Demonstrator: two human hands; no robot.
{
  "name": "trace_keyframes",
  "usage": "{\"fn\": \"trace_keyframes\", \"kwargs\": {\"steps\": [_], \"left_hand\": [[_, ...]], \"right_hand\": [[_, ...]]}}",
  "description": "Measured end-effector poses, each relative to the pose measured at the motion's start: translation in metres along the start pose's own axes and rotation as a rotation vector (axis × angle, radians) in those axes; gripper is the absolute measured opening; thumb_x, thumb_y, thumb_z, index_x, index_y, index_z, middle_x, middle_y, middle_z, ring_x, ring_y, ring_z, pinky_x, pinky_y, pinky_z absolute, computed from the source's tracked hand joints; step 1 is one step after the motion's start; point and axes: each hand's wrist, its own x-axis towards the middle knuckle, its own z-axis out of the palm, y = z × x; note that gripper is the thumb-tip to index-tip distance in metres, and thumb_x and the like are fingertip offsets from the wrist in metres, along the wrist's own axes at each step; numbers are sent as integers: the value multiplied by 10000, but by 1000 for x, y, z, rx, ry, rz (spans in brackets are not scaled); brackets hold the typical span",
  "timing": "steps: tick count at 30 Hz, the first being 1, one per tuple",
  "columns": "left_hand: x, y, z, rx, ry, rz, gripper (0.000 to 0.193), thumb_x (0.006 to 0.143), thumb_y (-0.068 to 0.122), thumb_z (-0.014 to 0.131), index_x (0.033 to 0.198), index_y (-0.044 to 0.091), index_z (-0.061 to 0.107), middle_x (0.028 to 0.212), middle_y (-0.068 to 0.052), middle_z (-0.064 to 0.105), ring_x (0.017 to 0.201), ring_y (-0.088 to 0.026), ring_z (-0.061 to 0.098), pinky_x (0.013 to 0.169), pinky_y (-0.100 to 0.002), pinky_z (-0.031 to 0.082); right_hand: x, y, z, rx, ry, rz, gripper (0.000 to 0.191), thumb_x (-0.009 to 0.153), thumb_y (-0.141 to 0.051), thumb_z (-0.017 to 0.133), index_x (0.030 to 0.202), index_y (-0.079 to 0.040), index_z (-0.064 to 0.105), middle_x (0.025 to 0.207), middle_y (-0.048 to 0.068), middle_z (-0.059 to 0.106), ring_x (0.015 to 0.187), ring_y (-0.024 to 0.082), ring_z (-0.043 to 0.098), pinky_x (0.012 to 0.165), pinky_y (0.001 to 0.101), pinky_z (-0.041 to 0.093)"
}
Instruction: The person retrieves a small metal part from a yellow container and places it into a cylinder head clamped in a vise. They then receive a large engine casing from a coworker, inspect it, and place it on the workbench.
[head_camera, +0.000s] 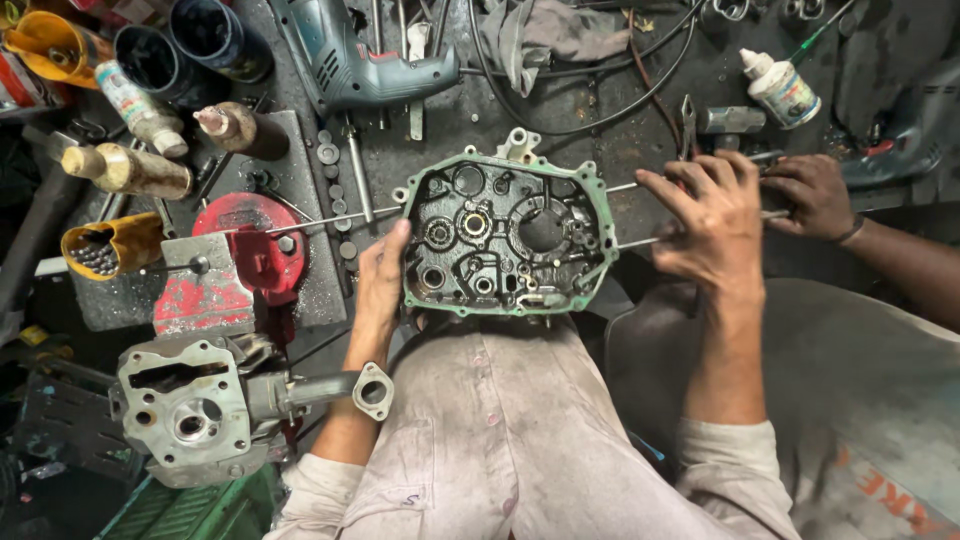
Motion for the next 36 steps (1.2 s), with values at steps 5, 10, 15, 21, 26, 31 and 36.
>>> {"fn": "trace_keyframes", "kwargs": {"steps": [5, 10, 15, 21, 26, 31, 36], "left_hand": [[-8, -4, -3, -98, -1, -144, 844, 944, 726, 405, 1213, 2, 744, 938, -127, 729, 803, -221, 654, 688, -342, 499], [-9, -13, -12, -111, 23, -168, 747, 924, 672, 473, 1251, 26, 657, 1124, -70, 687, 1032, -177, 625, 902, -319, 486], [-26, -12, -18, -84, 48, -179, 711, 904, 625, 533, 1199, -7, 673, 1099, -103, 683, 996, -192, 617, 871, -321, 481], [-38, 10, -14, 38, -77, -175, 712, 875, 611, 511, 1131, -12, 741, 1006, -94, 764, 916, -183, 674, 809, -324, 504], [-42, 17, -13, 38, -183, -86, 714, 904, 595, 482, 1201, -6, 728, 997, -86, 759, 883, -173, 663, 807, -328, 505], [-43, 15, -16, 72, -220, -24, 711, 908, 571, 480, 1304, 17, 686, 1017, -66, 751, 875, -171, 644, 836, -342, 512], [-49, 16, -21, 44, -244, -83, 702, 911, 548, 479, 1322, 14, 677, 1081, -54, 742, 943, -182, 663, 866, -376, 498]], "right_hand": [[-4, -16, -32, -101, -47, -34, 818, 511, -203, 748, 1328, -209, 726, 1215, 69, 716, 1129, 289, 648, 1077, 499, 434], [-9, -15, -37, -92, -66, -29, 798, 536, -181, 733, 1334, -222, 730, 1232, 53, 724, 1115, 274, 664, 1053, 488, 462], [-14, -8, -30, 48, -90, 7, 797, 540, -213, 734, 1337, -204, 723, 1253, 73, 717, 1129, 293, 653, 1062, 483, 462], [-28, -2, -17, 124, -81, 37, 748, 588, -200, 725, 1336, -202, 718, 1295, 64, 707, 1158, 271, 648, 1100, 456, 449], [-38, -3, -10, 150, -57, 45, 729, 605, -189, 712, 1334, -174, 710, 1256, 64, 704, 1174, 284, 636, 1108, 442, 434], [-40, -9, -16, 155, -39, 13, 757, 608, -227, 719, 1361, -152, 704, 1258, 75, 698, 1165, 297, 631, 1101, 440, 425], [-46, -6, -20, 97, -19, -58, 714, 591, -264, 734, 1287, -109, 704, 1238, 93, 702, 1136, 300, 647, 1057, 449, 431]]}}
